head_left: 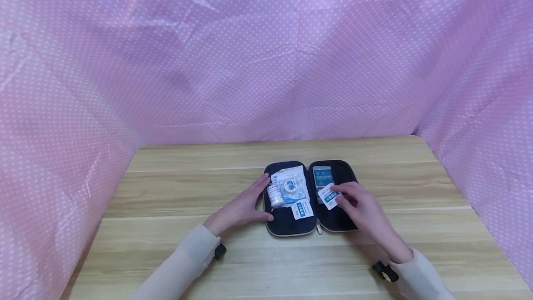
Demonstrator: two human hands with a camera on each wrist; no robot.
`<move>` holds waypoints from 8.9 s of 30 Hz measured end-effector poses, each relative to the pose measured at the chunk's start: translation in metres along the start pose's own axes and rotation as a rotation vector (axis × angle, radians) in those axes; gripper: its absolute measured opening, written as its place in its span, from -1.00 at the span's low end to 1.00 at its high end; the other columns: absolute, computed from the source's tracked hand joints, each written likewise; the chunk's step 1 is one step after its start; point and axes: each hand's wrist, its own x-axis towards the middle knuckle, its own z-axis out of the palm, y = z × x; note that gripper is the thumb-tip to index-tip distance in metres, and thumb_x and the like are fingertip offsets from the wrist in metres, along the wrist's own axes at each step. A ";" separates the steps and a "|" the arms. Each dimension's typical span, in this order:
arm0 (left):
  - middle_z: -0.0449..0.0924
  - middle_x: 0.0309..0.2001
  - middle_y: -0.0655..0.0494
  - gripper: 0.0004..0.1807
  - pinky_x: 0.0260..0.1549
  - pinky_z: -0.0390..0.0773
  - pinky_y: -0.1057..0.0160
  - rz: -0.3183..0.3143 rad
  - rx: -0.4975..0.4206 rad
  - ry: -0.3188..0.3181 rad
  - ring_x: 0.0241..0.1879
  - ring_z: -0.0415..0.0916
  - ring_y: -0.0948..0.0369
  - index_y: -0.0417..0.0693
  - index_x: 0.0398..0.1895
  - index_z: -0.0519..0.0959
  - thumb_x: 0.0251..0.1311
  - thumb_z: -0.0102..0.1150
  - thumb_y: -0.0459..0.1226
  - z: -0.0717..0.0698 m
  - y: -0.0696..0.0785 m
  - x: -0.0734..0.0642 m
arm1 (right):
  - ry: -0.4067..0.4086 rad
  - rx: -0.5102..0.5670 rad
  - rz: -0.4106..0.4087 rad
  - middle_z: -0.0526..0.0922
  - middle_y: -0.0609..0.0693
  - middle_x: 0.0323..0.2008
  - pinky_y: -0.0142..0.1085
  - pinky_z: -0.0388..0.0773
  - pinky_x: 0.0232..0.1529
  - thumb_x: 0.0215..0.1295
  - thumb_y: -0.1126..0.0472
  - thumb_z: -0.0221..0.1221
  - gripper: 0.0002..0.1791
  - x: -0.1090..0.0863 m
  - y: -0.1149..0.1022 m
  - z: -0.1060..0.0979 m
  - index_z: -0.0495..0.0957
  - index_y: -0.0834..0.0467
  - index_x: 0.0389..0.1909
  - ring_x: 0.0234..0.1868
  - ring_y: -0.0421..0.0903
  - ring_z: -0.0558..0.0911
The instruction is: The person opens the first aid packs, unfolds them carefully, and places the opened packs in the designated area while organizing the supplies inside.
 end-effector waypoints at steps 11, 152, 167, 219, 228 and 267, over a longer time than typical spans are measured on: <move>-0.16 0.68 0.02 0.18 0.54 0.08 -0.04 0.006 0.003 -0.004 0.62 -0.07 -0.01 -0.06 0.68 -0.01 0.12 0.56 -0.06 0.001 0.000 0.000 | 0.029 -0.017 0.006 0.69 0.12 0.02 -0.35 0.63 -0.18 0.34 0.44 0.29 -0.65 -0.013 0.014 -0.012 0.69 0.22 0.13 -0.19 -0.08 0.61; -0.17 0.68 0.03 0.20 0.54 0.07 -0.03 0.010 0.005 0.012 0.62 -0.07 -0.01 -0.06 0.69 -0.02 0.11 0.57 -0.07 0.001 -0.001 0.001 | -0.163 -0.154 0.116 0.74 0.24 -0.08 -0.17 0.53 -0.30 0.43 0.31 0.23 -0.67 -0.009 0.020 -0.011 0.65 0.29 0.15 -0.33 -0.07 0.55; -0.16 0.68 0.02 0.19 0.53 0.08 -0.03 0.014 0.008 0.012 0.62 -0.07 -0.02 -0.09 0.68 0.00 0.10 0.58 -0.06 0.004 -0.003 0.002 | 0.002 -0.166 -0.024 0.70 0.23 0.02 0.19 0.63 0.04 0.41 0.32 0.26 -0.69 -0.008 0.009 -0.005 0.66 0.29 0.13 0.02 0.20 0.69; -0.15 0.68 0.05 0.18 0.53 0.11 -0.03 0.009 0.005 0.007 0.61 -0.05 0.00 -0.05 0.69 -0.01 0.13 0.56 -0.04 0.003 -0.001 0.001 | -0.298 -0.188 -0.219 0.67 0.05 0.20 0.03 0.55 0.27 0.40 0.12 0.35 -0.54 0.016 -0.029 0.047 0.61 0.12 0.28 0.24 0.02 0.62; -0.16 0.68 0.05 0.19 0.53 0.10 -0.04 -0.004 -0.001 0.000 0.62 -0.06 -0.01 -0.04 0.69 -0.01 0.13 0.55 -0.04 0.003 0.002 0.002 | -0.303 -0.239 -0.266 0.65 0.03 0.20 0.01 0.55 0.27 0.37 0.14 0.38 -0.53 0.016 -0.029 0.049 0.61 0.10 0.27 0.23 -0.01 0.60; -0.16 0.69 0.05 0.20 0.53 0.09 -0.04 -0.006 -0.001 0.007 0.62 -0.07 0.00 -0.05 0.69 -0.01 0.11 0.57 -0.06 0.003 -0.001 0.001 | -0.048 0.061 -0.057 0.63 0.04 -0.06 -0.39 0.68 -0.32 0.38 0.42 0.28 -0.66 0.008 -0.012 0.009 0.58 0.19 0.14 -0.36 -0.26 0.67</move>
